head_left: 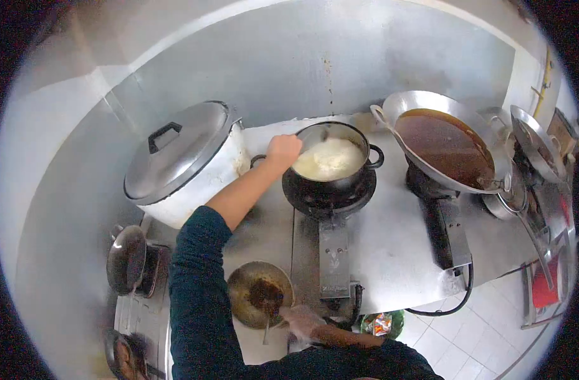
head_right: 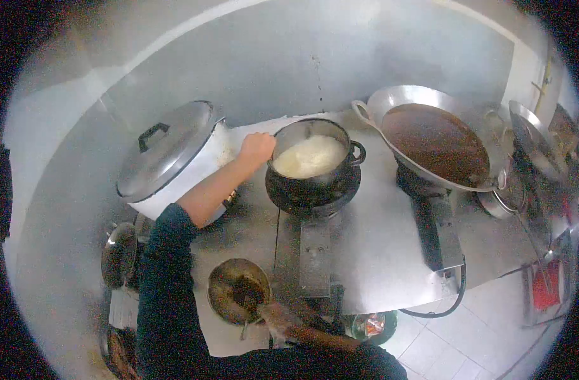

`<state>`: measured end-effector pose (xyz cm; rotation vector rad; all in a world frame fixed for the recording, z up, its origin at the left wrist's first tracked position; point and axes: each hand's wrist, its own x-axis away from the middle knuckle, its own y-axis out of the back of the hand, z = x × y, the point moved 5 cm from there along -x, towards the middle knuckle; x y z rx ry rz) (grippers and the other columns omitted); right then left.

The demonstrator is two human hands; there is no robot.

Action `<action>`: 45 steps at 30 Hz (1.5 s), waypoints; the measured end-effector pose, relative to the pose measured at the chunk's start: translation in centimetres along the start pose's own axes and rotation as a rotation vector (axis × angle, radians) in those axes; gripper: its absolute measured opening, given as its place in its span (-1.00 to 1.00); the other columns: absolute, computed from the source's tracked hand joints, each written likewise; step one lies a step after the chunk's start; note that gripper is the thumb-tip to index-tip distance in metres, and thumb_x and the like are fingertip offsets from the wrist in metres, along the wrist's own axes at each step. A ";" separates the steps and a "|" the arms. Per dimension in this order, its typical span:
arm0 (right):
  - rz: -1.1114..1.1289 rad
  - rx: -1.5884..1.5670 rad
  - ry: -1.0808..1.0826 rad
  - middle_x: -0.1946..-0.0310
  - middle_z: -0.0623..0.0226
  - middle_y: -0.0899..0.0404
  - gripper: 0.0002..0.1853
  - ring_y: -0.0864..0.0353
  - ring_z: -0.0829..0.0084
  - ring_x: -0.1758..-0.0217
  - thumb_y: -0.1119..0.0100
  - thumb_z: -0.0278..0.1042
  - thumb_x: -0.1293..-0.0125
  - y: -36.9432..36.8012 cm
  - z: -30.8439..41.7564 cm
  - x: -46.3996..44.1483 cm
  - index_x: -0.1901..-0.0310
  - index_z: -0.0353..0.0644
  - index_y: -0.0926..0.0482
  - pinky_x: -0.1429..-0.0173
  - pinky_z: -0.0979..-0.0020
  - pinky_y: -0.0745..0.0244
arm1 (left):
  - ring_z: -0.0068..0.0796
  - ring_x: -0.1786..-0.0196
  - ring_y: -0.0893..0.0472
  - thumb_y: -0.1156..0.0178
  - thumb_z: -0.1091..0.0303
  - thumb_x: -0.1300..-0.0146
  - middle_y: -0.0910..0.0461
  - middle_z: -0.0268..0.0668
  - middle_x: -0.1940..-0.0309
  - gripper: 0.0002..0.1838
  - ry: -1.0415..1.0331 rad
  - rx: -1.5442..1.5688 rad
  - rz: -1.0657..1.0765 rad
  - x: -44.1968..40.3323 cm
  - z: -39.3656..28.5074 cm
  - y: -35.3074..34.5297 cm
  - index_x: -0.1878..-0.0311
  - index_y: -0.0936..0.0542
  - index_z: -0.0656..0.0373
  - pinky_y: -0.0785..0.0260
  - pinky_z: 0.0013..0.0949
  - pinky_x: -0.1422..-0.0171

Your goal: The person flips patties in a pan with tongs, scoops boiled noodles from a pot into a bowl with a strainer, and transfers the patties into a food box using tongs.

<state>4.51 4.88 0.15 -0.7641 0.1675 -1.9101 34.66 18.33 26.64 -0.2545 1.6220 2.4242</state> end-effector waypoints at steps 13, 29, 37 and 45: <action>-0.121 1.045 0.605 0.50 0.29 -0.38 -0.71 -0.43 0.36 0.37 -0.01 -0.13 -0.03 3.2 -3.9 -6.0 0.39 -0.21 -0.32 0.33 0.36 -0.38 | -0.11 0.31 -0.50 -0.01 0.38 0.15 -0.49 -0.04 0.34 -0.78 0.213 0.281 0.301 -1.1 -0.3 -2.5 0.42 -0.50 0.30 -0.35 -0.20 0.25; -0.288 1.530 0.071 0.32 0.23 -0.41 -0.68 -0.43 0.28 0.35 0.21 -0.21 -0.17 6.6 -0.2 8.2 0.06 -0.12 -0.28 0.14 0.27 -0.26 | -0.09 0.36 -0.50 0.16 0.33 -0.07 -0.49 -0.10 0.49 -0.82 0.208 0.115 -0.118 6.5 1.7 5.6 0.25 -0.35 0.08 -0.30 -0.12 0.34; -0.593 0.080 0.032 0.60 0.32 -0.38 -0.63 -0.36 0.47 0.55 0.27 -0.04 -0.21 10.9 -3.3 7.0 0.29 -0.21 -0.37 0.48 0.45 -0.28 | -0.05 0.34 -0.46 0.17 0.33 -0.06 -0.48 -0.10 0.50 -0.86 0.259 0.286 -0.144 7.5 2.4 4.7 0.32 -0.33 0.09 -0.25 -0.08 0.33; -0.351 -1.163 0.024 0.65 0.42 -0.25 -0.79 -0.19 0.52 0.64 0.31 -0.19 -0.21 9.1 -5.1 5.3 0.38 -0.13 -0.27 0.59 0.48 -0.13 | -0.12 0.33 -0.49 0.17 0.36 -0.05 -0.49 -0.09 0.46 -0.85 0.277 0.252 -0.043 5.7 2.3 2.8 0.30 -0.34 0.08 -0.28 -0.13 0.32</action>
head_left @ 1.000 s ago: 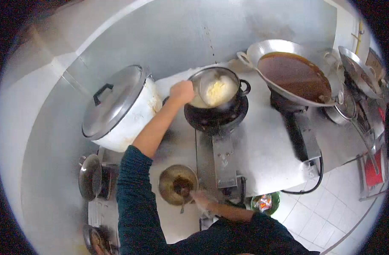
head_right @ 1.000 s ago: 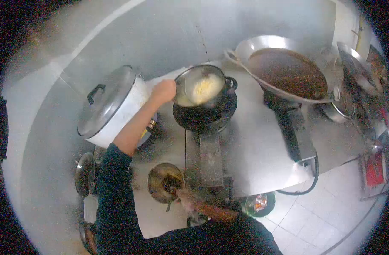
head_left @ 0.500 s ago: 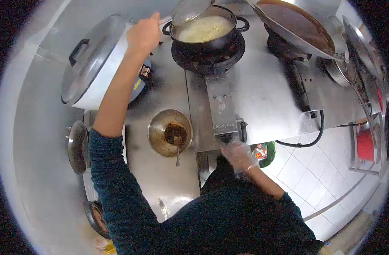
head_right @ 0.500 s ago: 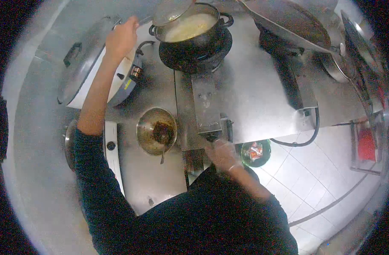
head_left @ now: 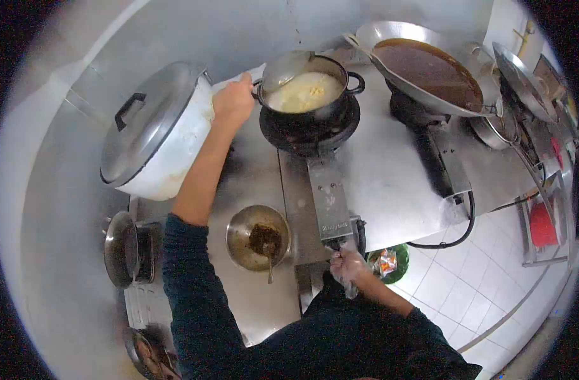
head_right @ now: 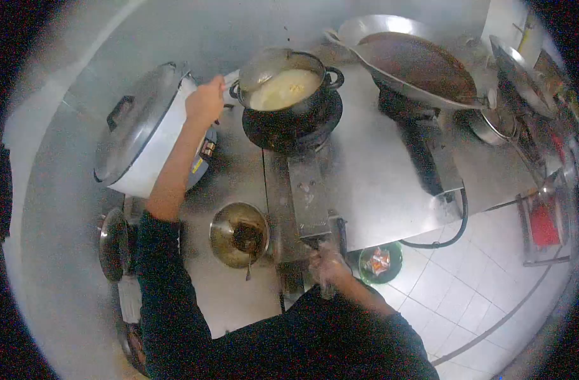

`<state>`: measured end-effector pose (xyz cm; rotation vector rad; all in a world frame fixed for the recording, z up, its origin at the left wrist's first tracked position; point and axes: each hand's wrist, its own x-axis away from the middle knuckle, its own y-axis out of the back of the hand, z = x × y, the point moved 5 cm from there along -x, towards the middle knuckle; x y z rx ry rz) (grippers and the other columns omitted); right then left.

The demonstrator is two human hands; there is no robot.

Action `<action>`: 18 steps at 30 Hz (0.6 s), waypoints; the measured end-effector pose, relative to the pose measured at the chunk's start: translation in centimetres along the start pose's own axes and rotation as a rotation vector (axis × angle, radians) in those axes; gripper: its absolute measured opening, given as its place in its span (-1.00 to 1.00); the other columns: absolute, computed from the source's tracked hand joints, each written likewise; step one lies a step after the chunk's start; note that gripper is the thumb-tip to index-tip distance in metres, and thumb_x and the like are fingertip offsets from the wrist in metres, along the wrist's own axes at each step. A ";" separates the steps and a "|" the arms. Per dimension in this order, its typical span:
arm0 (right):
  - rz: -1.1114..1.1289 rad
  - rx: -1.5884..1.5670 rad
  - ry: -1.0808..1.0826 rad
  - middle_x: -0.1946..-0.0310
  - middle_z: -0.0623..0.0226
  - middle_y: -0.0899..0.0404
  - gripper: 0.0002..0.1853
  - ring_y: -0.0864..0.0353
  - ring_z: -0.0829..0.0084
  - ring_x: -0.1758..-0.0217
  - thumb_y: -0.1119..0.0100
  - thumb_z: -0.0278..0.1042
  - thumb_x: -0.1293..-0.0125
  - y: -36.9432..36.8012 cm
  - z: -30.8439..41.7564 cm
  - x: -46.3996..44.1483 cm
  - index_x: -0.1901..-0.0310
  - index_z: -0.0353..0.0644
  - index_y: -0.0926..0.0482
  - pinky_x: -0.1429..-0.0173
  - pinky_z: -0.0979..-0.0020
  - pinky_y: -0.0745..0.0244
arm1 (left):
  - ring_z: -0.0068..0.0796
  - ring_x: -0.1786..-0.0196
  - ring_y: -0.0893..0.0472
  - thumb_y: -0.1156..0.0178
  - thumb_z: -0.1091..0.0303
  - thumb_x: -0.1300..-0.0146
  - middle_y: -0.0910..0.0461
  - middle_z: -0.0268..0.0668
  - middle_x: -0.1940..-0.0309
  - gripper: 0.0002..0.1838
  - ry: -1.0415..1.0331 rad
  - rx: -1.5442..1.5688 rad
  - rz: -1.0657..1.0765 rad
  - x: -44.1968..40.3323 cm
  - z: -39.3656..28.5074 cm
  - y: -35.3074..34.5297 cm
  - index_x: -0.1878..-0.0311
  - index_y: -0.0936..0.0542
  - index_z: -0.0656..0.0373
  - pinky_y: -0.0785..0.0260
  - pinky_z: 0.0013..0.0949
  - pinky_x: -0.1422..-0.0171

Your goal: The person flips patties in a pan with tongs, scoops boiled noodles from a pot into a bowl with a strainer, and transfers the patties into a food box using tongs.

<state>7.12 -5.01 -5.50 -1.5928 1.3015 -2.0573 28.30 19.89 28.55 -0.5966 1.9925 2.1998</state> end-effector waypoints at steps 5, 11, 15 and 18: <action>-0.012 -0.808 -0.554 0.64 0.40 -0.28 -0.73 -0.20 0.48 0.61 0.22 -0.13 -0.12 7.7 -1.8 -7.2 0.32 -0.17 -0.32 0.47 0.44 -0.15 | -0.13 0.39 -0.49 0.10 0.23 -0.04 -0.48 -0.10 0.53 -0.77 -0.143 -0.092 -0.079 -2.7 -1.1 -2.2 0.44 -0.45 0.19 -0.30 -0.15 0.35; 0.099 -0.478 -0.210 0.71 0.44 -0.18 -0.74 -0.12 0.56 0.70 0.24 -0.22 -0.07 -1.8 -1.1 0.5 0.44 -0.27 -0.31 0.59 0.55 -0.09 | -0.19 0.44 -0.51 0.05 0.29 0.04 -0.49 -0.16 0.54 -0.81 -0.308 -0.192 -0.149 -6.2 -3.3 -6.8 0.57 -0.50 0.15 -0.33 -0.20 0.40; -0.070 -0.379 -0.206 0.69 0.44 -0.17 -0.65 -0.13 0.54 0.64 0.26 -0.10 -0.12 -3.5 -2.7 2.1 0.40 -0.26 -0.34 0.51 0.53 -0.10 | -0.31 0.44 -0.54 0.03 0.37 0.12 -0.52 -0.22 0.51 -0.84 -0.422 -0.289 -0.028 -6.4 -4.6 -7.9 0.56 -0.55 0.14 -0.36 -0.30 0.44; 0.062 -0.285 -0.356 0.71 0.44 -0.16 -0.61 -0.14 0.52 0.65 0.23 -0.02 -0.12 0.2 -5.2 -1.3 0.40 -0.25 -0.36 0.52 0.51 -0.11 | -0.33 0.46 -0.54 0.02 0.36 0.12 -0.52 -0.22 0.56 -0.84 -0.520 -0.319 -0.015 -5.2 -4.7 -5.8 0.58 -0.55 0.12 -0.36 -0.31 0.46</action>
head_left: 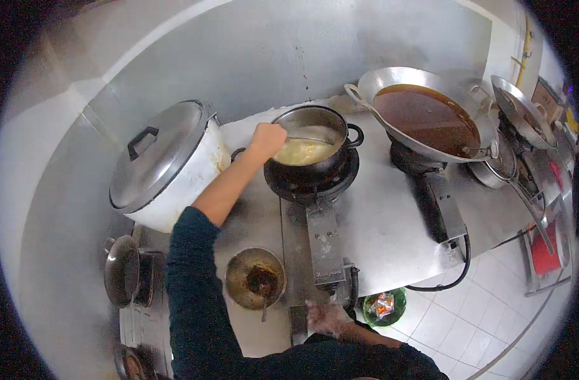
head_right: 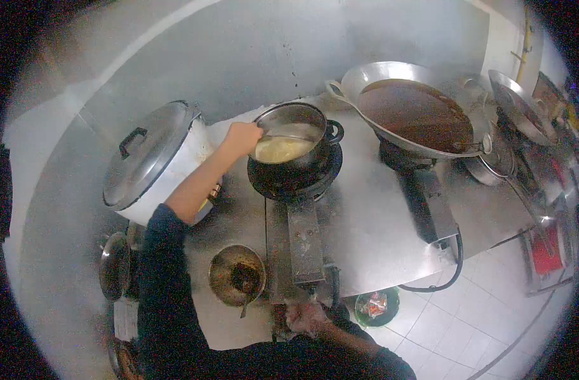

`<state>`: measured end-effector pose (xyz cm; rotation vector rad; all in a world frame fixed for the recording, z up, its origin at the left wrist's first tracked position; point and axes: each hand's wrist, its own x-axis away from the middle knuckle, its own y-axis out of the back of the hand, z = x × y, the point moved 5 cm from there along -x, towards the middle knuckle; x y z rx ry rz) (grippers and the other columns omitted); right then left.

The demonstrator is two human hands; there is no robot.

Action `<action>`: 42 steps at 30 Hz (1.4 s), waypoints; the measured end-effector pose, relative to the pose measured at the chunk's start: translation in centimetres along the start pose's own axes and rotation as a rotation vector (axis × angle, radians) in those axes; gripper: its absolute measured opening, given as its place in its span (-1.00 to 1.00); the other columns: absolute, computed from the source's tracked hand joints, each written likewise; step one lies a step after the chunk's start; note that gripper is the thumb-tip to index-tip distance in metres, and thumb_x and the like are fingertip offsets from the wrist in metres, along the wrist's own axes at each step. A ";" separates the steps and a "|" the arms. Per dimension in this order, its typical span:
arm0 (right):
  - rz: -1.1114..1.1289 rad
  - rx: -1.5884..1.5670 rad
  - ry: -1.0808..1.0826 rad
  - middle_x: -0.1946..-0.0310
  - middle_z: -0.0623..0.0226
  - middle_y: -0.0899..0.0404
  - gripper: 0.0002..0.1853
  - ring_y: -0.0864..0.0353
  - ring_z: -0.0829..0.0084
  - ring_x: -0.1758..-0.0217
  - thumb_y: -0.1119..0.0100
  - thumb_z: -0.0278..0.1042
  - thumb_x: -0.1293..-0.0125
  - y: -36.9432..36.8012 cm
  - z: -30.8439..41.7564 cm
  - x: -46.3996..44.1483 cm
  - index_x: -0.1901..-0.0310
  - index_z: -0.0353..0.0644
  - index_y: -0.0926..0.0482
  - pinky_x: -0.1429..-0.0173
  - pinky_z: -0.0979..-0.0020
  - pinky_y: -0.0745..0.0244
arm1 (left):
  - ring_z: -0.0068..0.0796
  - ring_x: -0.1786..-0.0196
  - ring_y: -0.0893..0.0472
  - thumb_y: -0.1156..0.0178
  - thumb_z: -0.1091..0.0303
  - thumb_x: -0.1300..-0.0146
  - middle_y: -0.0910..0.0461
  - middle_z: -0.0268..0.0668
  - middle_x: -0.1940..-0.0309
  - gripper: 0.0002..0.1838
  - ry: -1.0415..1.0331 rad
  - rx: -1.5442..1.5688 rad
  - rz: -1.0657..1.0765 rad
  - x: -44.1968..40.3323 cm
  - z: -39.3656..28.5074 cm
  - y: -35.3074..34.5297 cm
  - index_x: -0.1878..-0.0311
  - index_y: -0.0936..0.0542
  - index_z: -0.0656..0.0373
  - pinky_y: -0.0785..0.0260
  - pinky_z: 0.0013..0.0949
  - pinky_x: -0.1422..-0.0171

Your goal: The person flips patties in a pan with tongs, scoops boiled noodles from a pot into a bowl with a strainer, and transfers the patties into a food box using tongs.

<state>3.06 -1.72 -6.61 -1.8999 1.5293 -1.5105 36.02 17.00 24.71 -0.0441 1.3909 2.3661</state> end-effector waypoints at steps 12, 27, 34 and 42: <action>0.162 -0.094 -0.429 0.64 0.33 -0.30 -0.54 -0.28 0.43 0.55 0.15 0.02 -0.09 2.7 0.4 -3.0 0.33 -0.31 -0.41 0.38 0.43 -0.26 | -0.32 0.48 -0.54 0.03 0.38 0.14 -0.52 -0.21 0.59 -0.85 0.068 -0.126 -0.065 -2.5 2.8 3.5 0.61 -0.55 0.12 -0.35 -0.31 0.47; 0.086 0.274 -0.048 0.65 0.36 -0.32 -0.73 -0.29 0.51 0.59 0.05 -0.21 -0.08 -0.6 1.6 1.3 0.39 -0.30 -0.40 0.52 0.52 -0.23 | -0.19 0.50 -0.50 -0.01 0.34 0.11 -0.51 -0.07 0.50 -0.79 0.333 0.595 0.742 0.5 2.9 -3.8 0.51 -0.51 0.32 -0.34 -0.27 0.42; 0.160 0.743 0.024 0.68 0.44 -0.25 -0.76 -0.25 0.50 0.62 0.09 -0.18 -0.11 -0.7 1.9 1.4 0.41 -0.21 -0.39 0.48 0.50 -0.23 | -0.17 0.51 -0.50 -0.06 0.38 0.22 -0.48 -0.06 0.61 -0.86 -0.230 0.115 0.323 -3.1 -2.1 -4.3 0.65 -0.52 0.26 -0.33 -0.24 0.41; 0.156 0.548 -0.114 0.68 0.47 -0.27 -0.73 -0.26 0.51 0.59 0.09 -0.09 -0.11 -2.7 -0.3 2.6 0.39 -0.15 -0.40 0.47 0.48 -0.21 | -0.11 0.45 -0.50 -0.03 0.40 0.28 -0.47 -0.01 0.56 -0.85 -0.010 0.201 0.242 -2.2 -0.4 -6.0 0.62 -0.52 0.25 -0.35 -0.21 0.36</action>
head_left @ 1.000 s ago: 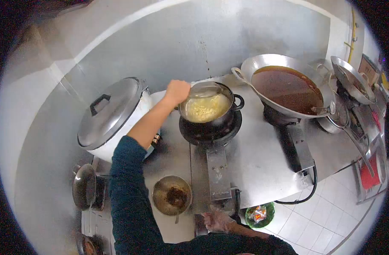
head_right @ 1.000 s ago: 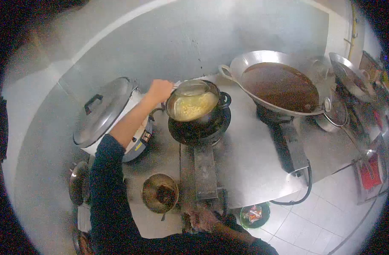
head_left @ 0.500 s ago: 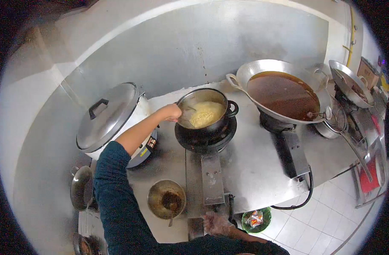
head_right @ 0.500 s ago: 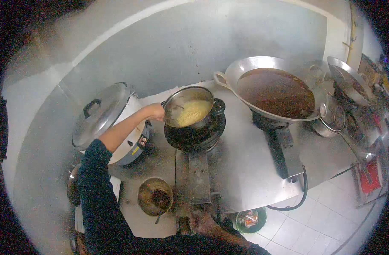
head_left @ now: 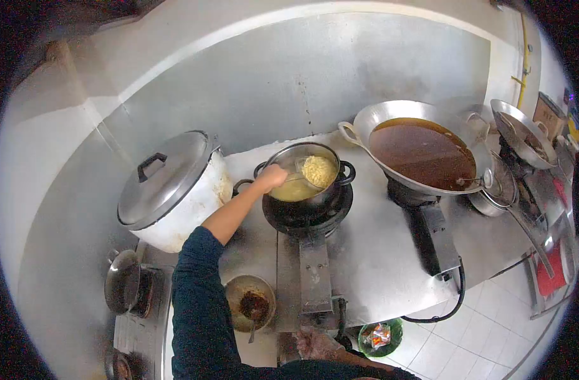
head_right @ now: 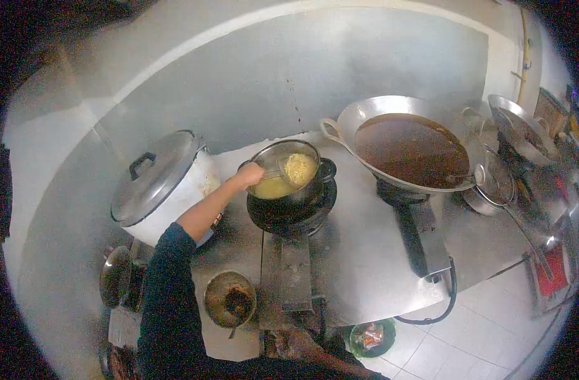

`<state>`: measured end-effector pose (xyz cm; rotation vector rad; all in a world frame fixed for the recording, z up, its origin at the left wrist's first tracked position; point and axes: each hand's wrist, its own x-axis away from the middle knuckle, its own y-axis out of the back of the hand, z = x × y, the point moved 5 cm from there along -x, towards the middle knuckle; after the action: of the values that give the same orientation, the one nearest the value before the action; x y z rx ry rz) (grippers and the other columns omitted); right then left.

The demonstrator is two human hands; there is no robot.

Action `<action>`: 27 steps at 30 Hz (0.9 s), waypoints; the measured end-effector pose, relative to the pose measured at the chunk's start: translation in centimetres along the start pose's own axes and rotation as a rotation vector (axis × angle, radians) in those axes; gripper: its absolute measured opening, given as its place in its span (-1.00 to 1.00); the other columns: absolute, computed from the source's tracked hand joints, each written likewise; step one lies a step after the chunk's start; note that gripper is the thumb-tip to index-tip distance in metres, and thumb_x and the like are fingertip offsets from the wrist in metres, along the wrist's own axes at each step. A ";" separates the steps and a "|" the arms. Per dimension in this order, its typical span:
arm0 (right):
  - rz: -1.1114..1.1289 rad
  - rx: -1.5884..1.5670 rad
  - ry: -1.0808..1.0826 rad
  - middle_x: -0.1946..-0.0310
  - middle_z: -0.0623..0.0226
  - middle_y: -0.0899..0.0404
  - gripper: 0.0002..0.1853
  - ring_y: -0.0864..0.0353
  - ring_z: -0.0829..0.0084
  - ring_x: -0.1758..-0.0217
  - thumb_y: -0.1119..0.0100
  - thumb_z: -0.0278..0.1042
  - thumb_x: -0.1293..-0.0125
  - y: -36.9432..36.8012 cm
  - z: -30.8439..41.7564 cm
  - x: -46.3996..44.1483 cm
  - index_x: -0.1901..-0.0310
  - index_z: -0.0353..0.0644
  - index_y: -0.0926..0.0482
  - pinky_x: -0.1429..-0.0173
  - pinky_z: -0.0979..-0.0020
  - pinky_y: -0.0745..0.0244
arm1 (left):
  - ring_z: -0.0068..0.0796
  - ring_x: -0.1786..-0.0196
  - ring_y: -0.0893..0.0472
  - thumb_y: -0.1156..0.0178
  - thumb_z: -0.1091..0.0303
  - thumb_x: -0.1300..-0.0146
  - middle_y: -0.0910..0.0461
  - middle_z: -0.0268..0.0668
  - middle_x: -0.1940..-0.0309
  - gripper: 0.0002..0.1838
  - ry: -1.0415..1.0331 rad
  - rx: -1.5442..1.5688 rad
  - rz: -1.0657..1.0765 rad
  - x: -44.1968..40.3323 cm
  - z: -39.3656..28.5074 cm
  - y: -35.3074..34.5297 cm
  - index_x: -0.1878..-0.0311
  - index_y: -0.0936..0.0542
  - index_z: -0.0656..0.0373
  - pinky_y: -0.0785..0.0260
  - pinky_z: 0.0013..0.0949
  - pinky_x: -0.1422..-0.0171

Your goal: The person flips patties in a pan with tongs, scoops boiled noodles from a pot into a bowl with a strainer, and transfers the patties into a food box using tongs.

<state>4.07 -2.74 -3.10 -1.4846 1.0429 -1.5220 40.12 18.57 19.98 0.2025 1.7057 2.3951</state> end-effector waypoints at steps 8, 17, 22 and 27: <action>0.139 -0.259 -0.079 0.64 0.45 -0.30 -0.70 -0.27 0.51 0.56 0.08 -0.10 -0.10 1.3 -1.9 -1.1 0.34 -0.18 -0.40 0.48 0.52 -0.22 | -0.11 0.51 -0.48 -0.05 0.41 0.26 -0.45 -0.09 0.64 -0.90 -0.022 0.106 -0.140 2.5 0.9 -1.3 0.60 -0.46 0.22 -0.32 -0.21 0.45; -0.100 -0.187 -0.168 0.69 0.45 -0.30 -0.68 -0.27 0.45 0.60 0.13 -0.12 -0.11 -3.3 -1.2 1.6 0.35 -0.24 -0.43 0.46 0.50 -0.26 | -0.62 0.79 -0.14 0.04 0.25 0.07 -0.17 -0.47 0.84 -0.76 0.582 1.420 -0.147 7.1 1.6 -2.2 0.75 -0.28 0.09 0.09 -0.50 0.73; -0.123 0.362 0.072 0.69 0.44 -0.32 -0.68 -0.27 0.50 0.62 0.16 -0.12 -0.12 1.0 -0.7 -1.2 0.41 -0.24 -0.44 0.47 0.47 -0.24 | -0.65 0.81 -0.08 0.06 0.25 0.05 -0.17 -0.47 0.83 -0.76 0.653 1.624 -0.203 10.2 1.0 -1.5 0.74 -0.27 0.07 0.17 -0.50 0.76; -0.061 0.644 0.253 0.71 0.42 -0.31 -0.70 -0.26 0.52 0.64 0.14 -0.15 -0.12 0.5 0.0 -1.0 0.43 -0.26 -0.41 0.53 0.50 -0.22 | -0.66 0.78 -0.14 0.02 0.28 0.03 -0.21 -0.46 0.78 -0.80 0.719 1.674 -0.243 12.0 -0.1 -1.3 0.68 -0.32 0.10 0.13 -0.52 0.76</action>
<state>4.06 -2.00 -3.91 -0.8954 0.5513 -1.8910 28.54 21.72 18.75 -0.6659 3.2315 0.2817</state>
